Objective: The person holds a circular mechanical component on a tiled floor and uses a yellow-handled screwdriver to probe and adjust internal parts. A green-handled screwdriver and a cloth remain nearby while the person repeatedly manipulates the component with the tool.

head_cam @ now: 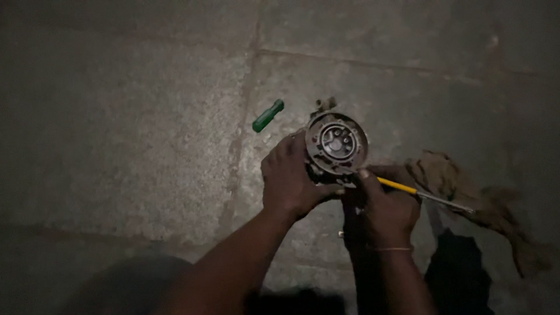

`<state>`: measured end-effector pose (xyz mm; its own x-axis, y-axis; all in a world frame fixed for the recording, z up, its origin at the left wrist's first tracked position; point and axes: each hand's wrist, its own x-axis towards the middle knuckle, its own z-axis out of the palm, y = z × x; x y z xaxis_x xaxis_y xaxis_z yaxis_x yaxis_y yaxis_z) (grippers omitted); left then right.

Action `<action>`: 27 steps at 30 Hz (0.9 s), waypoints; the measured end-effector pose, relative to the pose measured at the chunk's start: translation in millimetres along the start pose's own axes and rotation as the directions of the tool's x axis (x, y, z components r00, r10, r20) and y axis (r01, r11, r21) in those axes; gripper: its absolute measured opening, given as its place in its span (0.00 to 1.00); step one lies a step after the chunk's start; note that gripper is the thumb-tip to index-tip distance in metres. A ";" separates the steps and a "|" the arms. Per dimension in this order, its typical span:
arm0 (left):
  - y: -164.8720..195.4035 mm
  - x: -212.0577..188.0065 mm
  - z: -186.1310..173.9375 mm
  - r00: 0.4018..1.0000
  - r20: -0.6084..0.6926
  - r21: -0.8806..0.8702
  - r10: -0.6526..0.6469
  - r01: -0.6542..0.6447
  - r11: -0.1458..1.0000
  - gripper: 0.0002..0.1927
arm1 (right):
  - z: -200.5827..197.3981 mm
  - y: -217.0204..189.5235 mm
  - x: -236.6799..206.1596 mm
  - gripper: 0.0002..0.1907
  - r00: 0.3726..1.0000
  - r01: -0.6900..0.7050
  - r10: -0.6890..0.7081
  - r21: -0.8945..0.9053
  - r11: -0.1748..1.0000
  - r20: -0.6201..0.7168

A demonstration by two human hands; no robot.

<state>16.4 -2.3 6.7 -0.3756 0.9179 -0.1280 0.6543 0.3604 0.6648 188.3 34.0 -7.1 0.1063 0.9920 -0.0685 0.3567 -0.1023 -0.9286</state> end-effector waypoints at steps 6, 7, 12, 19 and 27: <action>-14.9 -2.4 19.2 0.986 -0.113 0.052 0.121 -0.116 0.992 0.69 | -13.9 -22.9 -15.5 0.11 0.807 0.590 -0.509 -0.451 0.670 0.300; -18.0 -1.8 22.3 0.982 -0.123 0.033 0.141 -0.138 0.990 0.69 | -17.3 -24.6 -11.7 0.10 0.898 0.434 -0.382 -0.314 0.844 0.217; -35.9 3.5 25.2 0.926 -0.218 0.004 0.308 -0.315 0.949 0.59 | -12.5 -21.1 4.4 0.08 0.972 0.072 0.041 -0.464 0.883 0.229; -43.8 5.5 9.3 0.935 -0.042 -0.034 0.354 -0.355 0.934 0.54 | 5.4 -18.2 -25.9 0.05 0.927 0.318 -0.302 -0.043 0.947 0.222; -21.4 1.8 -9.6 0.957 0.127 0.055 0.260 -0.269 0.962 0.65 | 6.6 -34.5 -40.3 0.07 0.863 0.500 -0.462 -0.209 0.840 0.205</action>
<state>-4.6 -10.0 -0.7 -0.1055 0.9935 -0.0431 0.7663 0.1088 0.6332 165.6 -1.9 25.3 -0.2638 0.9183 0.2953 0.5468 0.3945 -0.7385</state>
